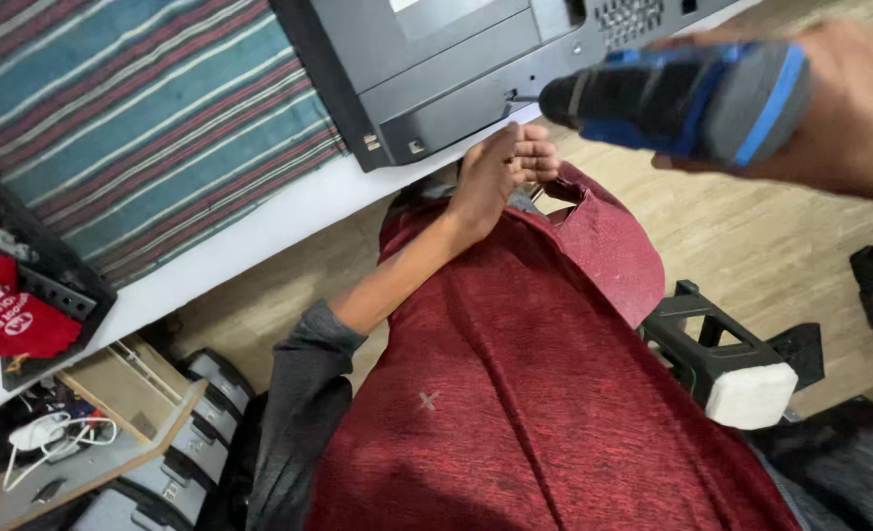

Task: The person uses a cordless drill to remove screws from the back panel of a Sony television lying face-down on a workbench, then lifts off the back cover to expose the internal mainboard and wiring. They handle the board and cables, open a drawer of tools, and finally pick up a red multimeter with test leads.

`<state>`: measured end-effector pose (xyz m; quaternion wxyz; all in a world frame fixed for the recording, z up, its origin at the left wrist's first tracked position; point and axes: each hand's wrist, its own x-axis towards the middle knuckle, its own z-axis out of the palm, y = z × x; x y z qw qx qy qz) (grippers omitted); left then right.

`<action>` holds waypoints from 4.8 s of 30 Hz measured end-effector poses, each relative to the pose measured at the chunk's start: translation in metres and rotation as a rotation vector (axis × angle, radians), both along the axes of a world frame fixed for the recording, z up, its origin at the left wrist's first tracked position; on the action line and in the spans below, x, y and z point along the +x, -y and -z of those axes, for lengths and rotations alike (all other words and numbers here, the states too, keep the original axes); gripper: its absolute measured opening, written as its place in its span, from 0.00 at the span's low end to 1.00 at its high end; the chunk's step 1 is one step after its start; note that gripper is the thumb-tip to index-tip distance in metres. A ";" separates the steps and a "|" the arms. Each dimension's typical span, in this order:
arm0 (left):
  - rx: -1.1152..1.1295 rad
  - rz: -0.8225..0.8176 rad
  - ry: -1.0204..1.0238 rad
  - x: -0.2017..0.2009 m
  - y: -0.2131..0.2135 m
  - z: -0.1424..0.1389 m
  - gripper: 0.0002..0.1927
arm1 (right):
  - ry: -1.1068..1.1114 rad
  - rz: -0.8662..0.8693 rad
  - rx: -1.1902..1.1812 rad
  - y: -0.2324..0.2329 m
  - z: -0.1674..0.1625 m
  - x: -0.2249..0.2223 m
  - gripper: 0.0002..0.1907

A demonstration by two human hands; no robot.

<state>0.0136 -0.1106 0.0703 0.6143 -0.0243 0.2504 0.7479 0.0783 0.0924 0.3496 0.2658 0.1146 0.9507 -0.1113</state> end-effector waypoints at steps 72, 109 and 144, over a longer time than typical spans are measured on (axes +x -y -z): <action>0.089 0.197 0.126 0.040 -0.178 0.030 0.13 | -0.020 0.484 0.104 -0.085 0.005 0.101 0.42; -0.080 -0.202 -0.171 0.002 -0.195 0.021 0.19 | -0.051 0.258 -0.042 -0.179 -0.041 0.078 0.43; -0.220 -0.203 -0.262 0.146 -0.337 -0.008 0.15 | -0.392 0.232 -0.370 -0.338 0.004 0.204 0.37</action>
